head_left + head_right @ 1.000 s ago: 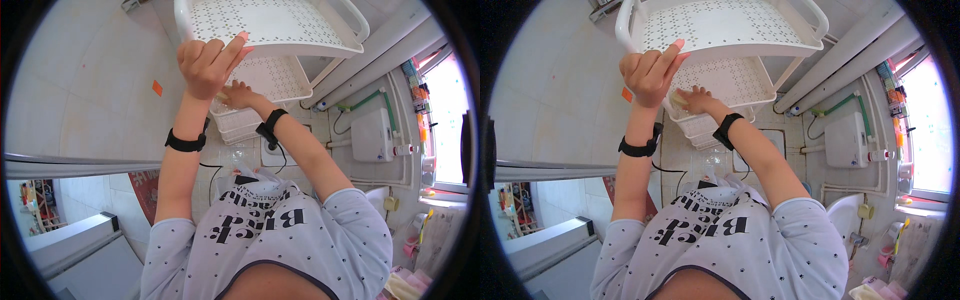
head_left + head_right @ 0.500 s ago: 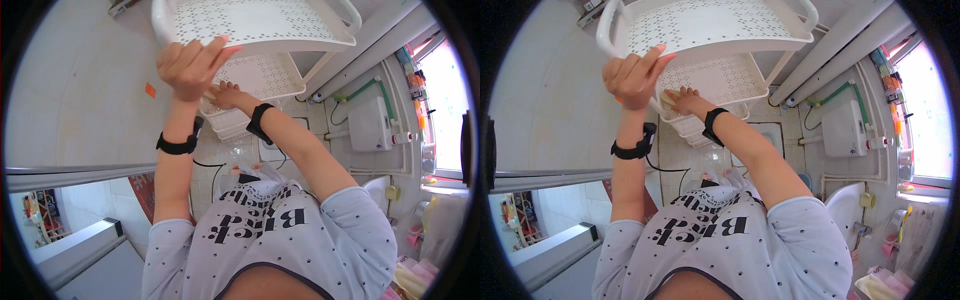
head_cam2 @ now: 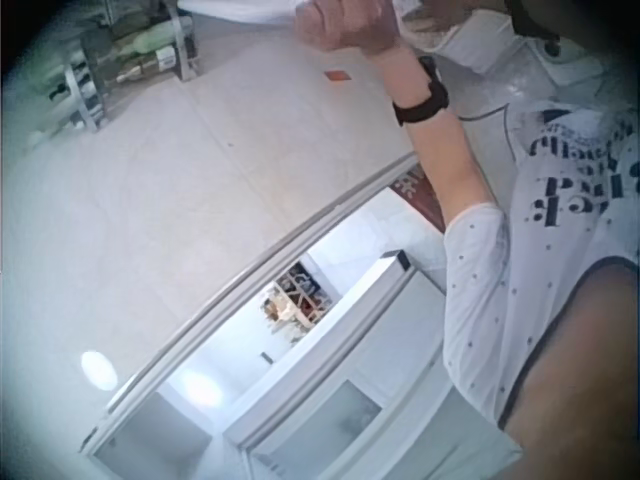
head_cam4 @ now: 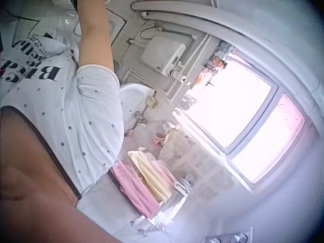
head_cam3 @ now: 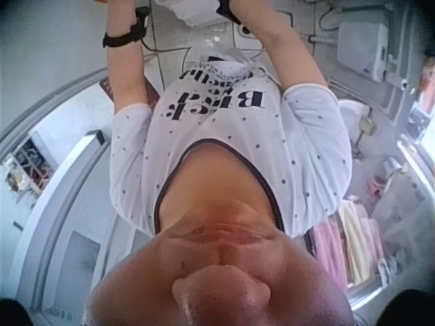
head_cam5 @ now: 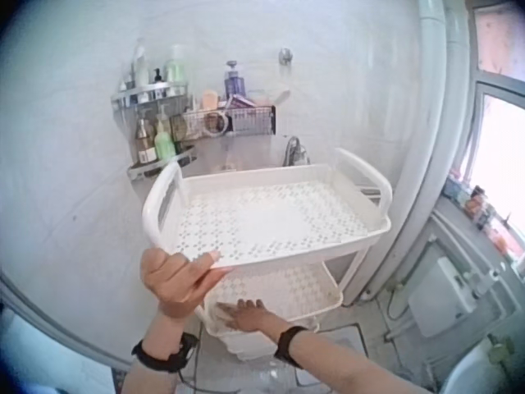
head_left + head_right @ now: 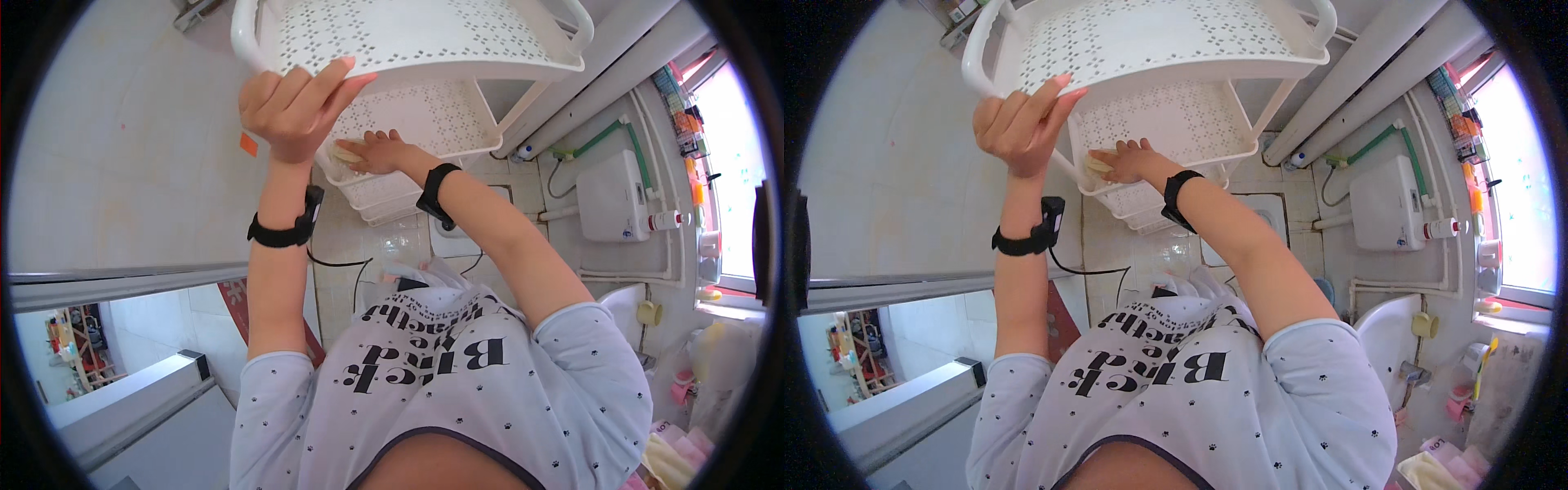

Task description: Scrubbing and cleaning a multi-tier plastic storage rack using a brush and water in a bathroom.

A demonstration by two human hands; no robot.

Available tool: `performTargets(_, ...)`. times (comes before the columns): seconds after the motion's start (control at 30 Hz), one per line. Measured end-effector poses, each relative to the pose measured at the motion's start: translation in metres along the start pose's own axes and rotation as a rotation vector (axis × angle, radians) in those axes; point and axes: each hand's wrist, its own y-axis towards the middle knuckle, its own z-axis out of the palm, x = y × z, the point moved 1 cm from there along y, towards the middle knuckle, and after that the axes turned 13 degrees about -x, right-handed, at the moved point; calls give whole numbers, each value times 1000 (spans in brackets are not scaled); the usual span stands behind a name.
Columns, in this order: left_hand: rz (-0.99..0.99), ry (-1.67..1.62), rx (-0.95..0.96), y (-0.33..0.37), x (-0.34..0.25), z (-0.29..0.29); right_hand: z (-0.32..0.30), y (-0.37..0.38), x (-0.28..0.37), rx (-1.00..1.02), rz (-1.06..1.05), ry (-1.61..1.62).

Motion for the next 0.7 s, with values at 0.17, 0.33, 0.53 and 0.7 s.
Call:
performTargets(0.17,-3,-61,31,8,3,4,-28,-9,-87,-113,251,17)
performTargets(0.33,-13,-45,53,6,3,4,-13,12,-41,-98,109,36)
performTargets(0.53,-71,-59,65,2,8,-3,2,20,-16,-149,-95,59)
performTargets(0.7,-40,-109,84,17,-11,19,2,62,-79,-229,384,182)
